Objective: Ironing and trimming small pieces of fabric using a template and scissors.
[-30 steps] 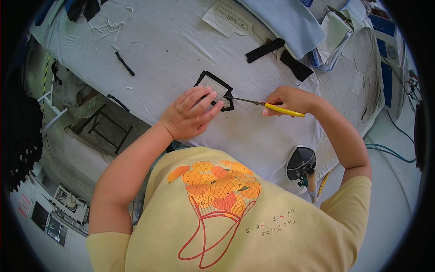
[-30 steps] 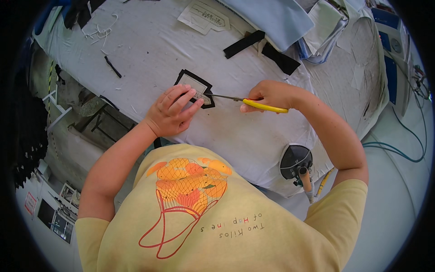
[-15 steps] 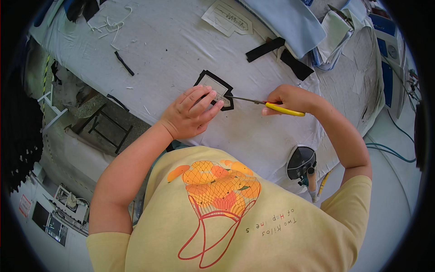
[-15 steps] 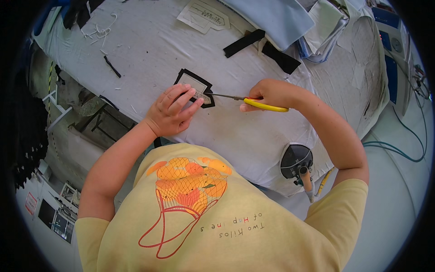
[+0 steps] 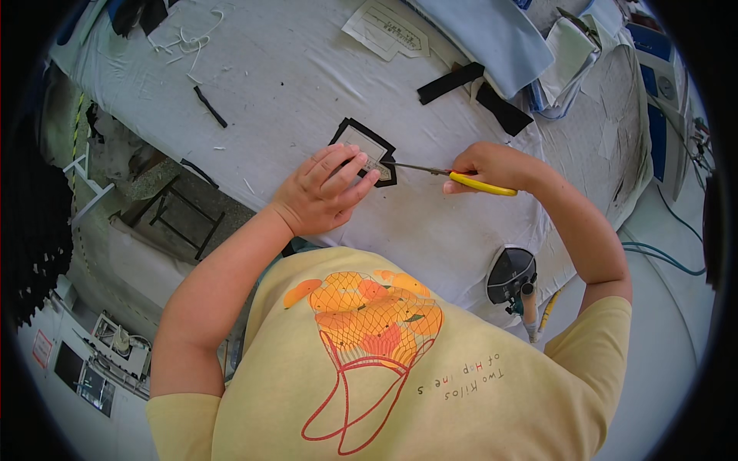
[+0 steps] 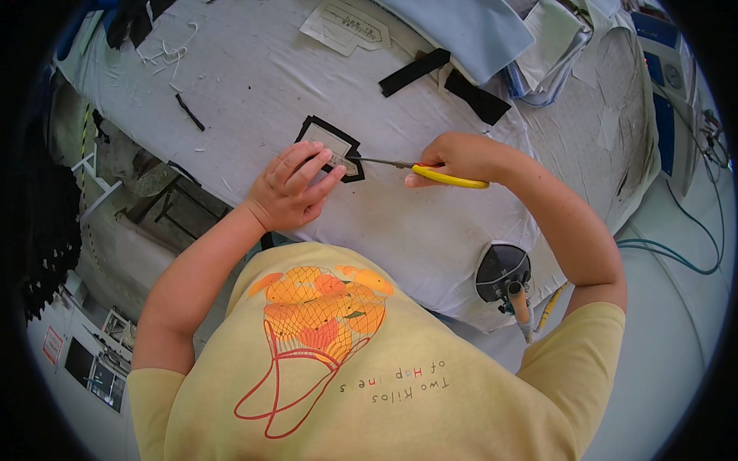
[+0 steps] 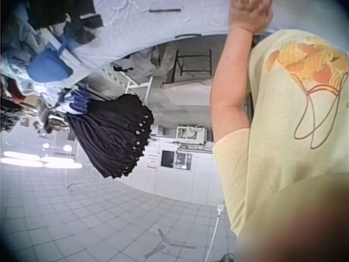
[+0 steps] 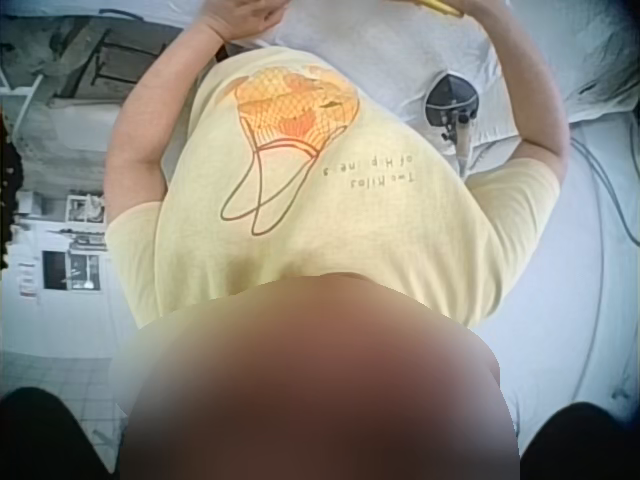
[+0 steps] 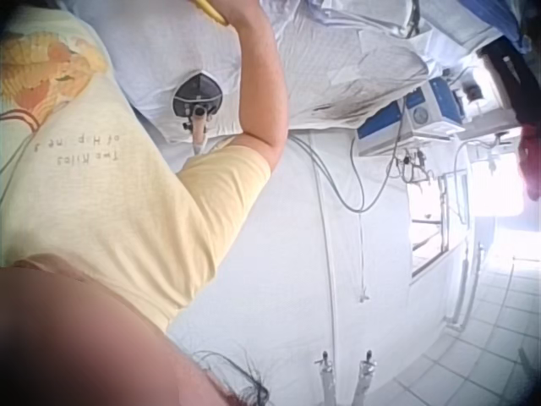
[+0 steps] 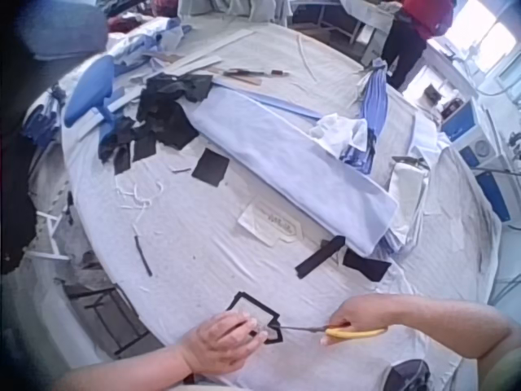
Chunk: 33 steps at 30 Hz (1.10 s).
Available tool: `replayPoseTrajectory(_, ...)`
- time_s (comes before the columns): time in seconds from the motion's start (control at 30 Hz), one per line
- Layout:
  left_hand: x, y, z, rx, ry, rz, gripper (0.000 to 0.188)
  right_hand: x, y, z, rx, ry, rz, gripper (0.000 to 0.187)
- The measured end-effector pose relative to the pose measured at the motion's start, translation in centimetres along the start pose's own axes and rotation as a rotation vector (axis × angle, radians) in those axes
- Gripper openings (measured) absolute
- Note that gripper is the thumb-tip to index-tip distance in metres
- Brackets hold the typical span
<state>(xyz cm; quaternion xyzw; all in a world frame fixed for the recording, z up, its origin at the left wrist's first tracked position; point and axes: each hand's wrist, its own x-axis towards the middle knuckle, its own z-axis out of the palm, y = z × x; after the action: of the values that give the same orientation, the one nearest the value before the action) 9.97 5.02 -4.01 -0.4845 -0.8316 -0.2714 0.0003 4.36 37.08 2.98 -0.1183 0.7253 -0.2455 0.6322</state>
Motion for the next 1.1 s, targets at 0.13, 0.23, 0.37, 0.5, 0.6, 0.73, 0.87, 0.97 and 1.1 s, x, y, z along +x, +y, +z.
replayPoseTrajectory(0.13, 0.0, 0.0, 0.0, -0.010, -0.006, -0.001, 0.052, 0.1, 0.2, 0.0, 0.018, -0.006, -0.007, 0.063)
replayPoseTrajectory(0.23, -0.2, -0.1, 0.2, 0.028, -0.009, 0.015, 0.055, 0.0, -0.1, -0.1, 0.022, 0.003, -0.015, 0.062)
replayPoseTrajectory(0.37, -0.2, -0.1, 0.3, 0.033, -0.002, 0.018, 0.056, -0.3, -0.2, 0.0, -0.008, 0.030, -0.007, 0.061)
replayPoseTrajectory(0.5, -0.1, -0.1, 0.4, 0.019, -0.005, 0.013, 0.056, -0.3, 0.1, 0.0, -0.059, 0.057, -0.022, 0.061)
replayPoseTrajectory(0.6, 0.3, 0.0, 0.1, -0.006, 0.000, 0.010, 0.053, -0.8, 0.3, 0.3, -0.103, 0.086, -0.013, 0.060)
replayPoseTrajectory(0.73, -0.2, -0.1, -0.2, -0.007, 0.025, 0.011, 0.051, -3.6, 2.0, 1.3, -0.184, 0.378, -0.118, 0.053)
replayPoseTrajectory(0.87, 0.4, -0.4, -0.3, -0.002, 0.001, 0.061, 0.051, -5.7, 5.3, 5.3, -0.176, 0.838, 0.291, 0.034)
replayPoseTrajectory(0.97, 0.3, -0.4, -0.3, -0.001, -0.005, 0.068, 0.051, -5.9, 3.7, 9.4, -0.229, 1.206, 0.312, 0.033)
replayPoseTrajectory(1.1, 0.4, -0.2, -0.3, -0.011, -0.009, 0.064, 0.051, -0.6, -1.3, 16.1, -0.181, 1.399, 0.045, 0.037)
